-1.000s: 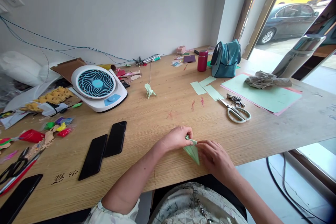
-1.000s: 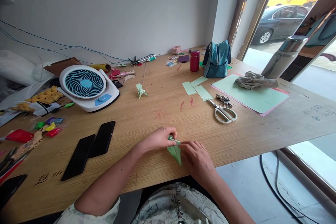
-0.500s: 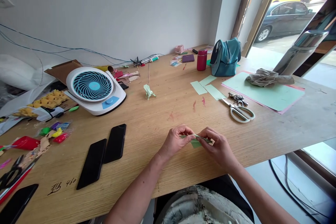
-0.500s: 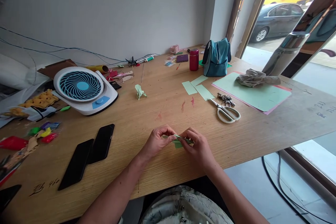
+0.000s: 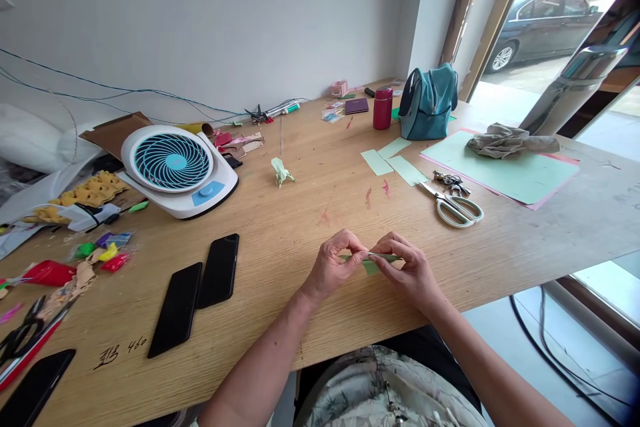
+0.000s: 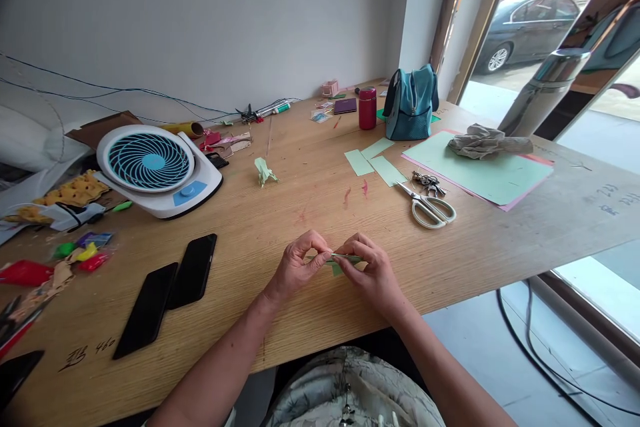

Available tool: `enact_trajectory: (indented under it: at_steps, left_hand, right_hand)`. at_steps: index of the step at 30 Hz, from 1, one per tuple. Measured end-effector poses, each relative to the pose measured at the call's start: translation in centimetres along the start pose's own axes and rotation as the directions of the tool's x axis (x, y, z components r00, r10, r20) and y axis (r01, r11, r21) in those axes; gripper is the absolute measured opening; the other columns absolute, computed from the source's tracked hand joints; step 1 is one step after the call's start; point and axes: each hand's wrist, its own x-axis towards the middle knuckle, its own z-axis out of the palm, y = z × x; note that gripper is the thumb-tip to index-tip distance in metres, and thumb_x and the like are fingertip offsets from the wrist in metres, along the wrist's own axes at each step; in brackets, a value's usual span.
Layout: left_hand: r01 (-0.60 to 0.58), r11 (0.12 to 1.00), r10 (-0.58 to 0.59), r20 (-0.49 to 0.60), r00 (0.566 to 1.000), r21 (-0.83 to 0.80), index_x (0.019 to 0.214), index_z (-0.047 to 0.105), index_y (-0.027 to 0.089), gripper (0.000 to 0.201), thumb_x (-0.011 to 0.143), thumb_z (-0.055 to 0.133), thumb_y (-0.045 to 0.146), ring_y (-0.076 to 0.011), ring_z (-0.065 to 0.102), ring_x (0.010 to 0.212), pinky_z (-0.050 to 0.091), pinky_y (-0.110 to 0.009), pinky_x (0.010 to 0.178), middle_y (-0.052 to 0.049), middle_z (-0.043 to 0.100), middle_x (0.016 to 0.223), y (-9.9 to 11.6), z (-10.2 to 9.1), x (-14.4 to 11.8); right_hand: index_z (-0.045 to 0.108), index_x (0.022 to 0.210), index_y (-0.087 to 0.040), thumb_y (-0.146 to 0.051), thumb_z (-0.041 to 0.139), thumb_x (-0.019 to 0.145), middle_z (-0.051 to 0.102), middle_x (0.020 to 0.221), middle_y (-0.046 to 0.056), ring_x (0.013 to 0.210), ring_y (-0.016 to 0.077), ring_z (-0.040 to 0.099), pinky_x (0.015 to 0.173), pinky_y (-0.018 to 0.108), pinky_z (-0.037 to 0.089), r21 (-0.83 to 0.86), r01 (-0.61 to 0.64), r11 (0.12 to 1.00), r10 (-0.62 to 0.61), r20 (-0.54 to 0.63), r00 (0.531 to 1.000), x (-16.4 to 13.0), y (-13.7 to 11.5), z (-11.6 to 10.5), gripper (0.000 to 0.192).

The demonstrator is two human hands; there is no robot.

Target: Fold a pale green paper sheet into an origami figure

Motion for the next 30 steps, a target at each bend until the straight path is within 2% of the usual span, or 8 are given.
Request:
enact_trajectory:
  at_steps: [5, 13, 20, 27, 30]
  left_hand:
    - [-0.056, 0.998, 0.056, -0.006, 0.998, 0.003, 0.078, 0.057, 0.018, 0.013, 0.091, 0.059, 0.022, -0.0134, 0.057, 0.077, 0.045, -0.026, 0.074, 0.0, 0.058, 0.079, -0.25, -0.07, -0.12]
    - [-0.029, 1.0, 0.03, -0.086, 0.996, 0.009, 0.076, 0.056, 0.018, 0.013, 0.089, 0.06, 0.021, -0.0136, 0.057, 0.073, 0.046, -0.026, 0.071, 0.0, 0.058, 0.076, -0.41, -0.09, -0.05]
    - [-0.024, 0.996, 0.027, -0.031, 0.999, 0.088, 0.079, 0.063, 0.018, 0.011, 0.088, 0.064, 0.023, -0.0142, 0.058, 0.074, 0.046, -0.026, 0.072, -0.002, 0.063, 0.077, -0.66, 0.1, -0.1]
    - [-0.02, 0.993, 0.032, -0.104, 0.994, 0.115, 0.073, 0.057, 0.018, 0.014, 0.085, 0.064, 0.016, -0.0135, 0.059, 0.073, 0.045, -0.025, 0.072, 0.0, 0.061, 0.075, -0.56, 0.08, -0.13]
    - [-0.027, 0.992, 0.036, -0.078, 0.996, 0.12, 0.076, 0.061, 0.018, 0.01, 0.086, 0.065, 0.017, -0.0141, 0.059, 0.076, 0.046, -0.026, 0.073, -0.001, 0.063, 0.078, -0.6, 0.12, -0.1]
  right_hand:
    - [0.071, 0.084, -0.022, -0.034, 0.064, 0.091, 0.058, 0.078, 0.003, 0.073, 0.018, 0.056, 0.067, 0.032, 0.045, 0.019, 0.014, 1.0, -0.014, -0.02, 1.0, 0.01, 0.3, -0.2, 0.015]
    - [0.068, 0.081, -0.023, -0.026, 0.065, 0.09, 0.057, 0.079, 0.002, 0.075, 0.018, 0.055, 0.07, 0.033, 0.044, -0.013, 0.022, 1.0, -0.023, -0.107, 0.994, 0.02, 0.78, -0.75, 0.01]
    - [0.068, 0.08, -0.022, -0.025, 0.066, 0.09, 0.058, 0.078, 0.002, 0.073, 0.0171, 0.056, 0.068, 0.032, 0.043, -0.027, 0.023, 0.999, -0.025, -0.058, 0.998, 0.0, 0.53, -0.45, 0.011]
    - [0.068, 0.081, -0.022, -0.025, 0.066, 0.09, 0.056, 0.077, 0.002, 0.072, 0.0166, 0.054, 0.066, 0.031, 0.043, -0.019, 0.037, 0.999, -0.039, -0.092, 0.995, 0.06, 0.64, -0.53, 0.009]
    - [0.067, 0.078, -0.022, -0.025, 0.066, 0.09, 0.055, 0.076, 0.001, 0.071, 0.0164, 0.054, 0.065, 0.031, 0.043, -0.01, 0.045, 0.999, -0.045, -0.069, 0.997, 0.01, 0.6, -0.58, 0.012]
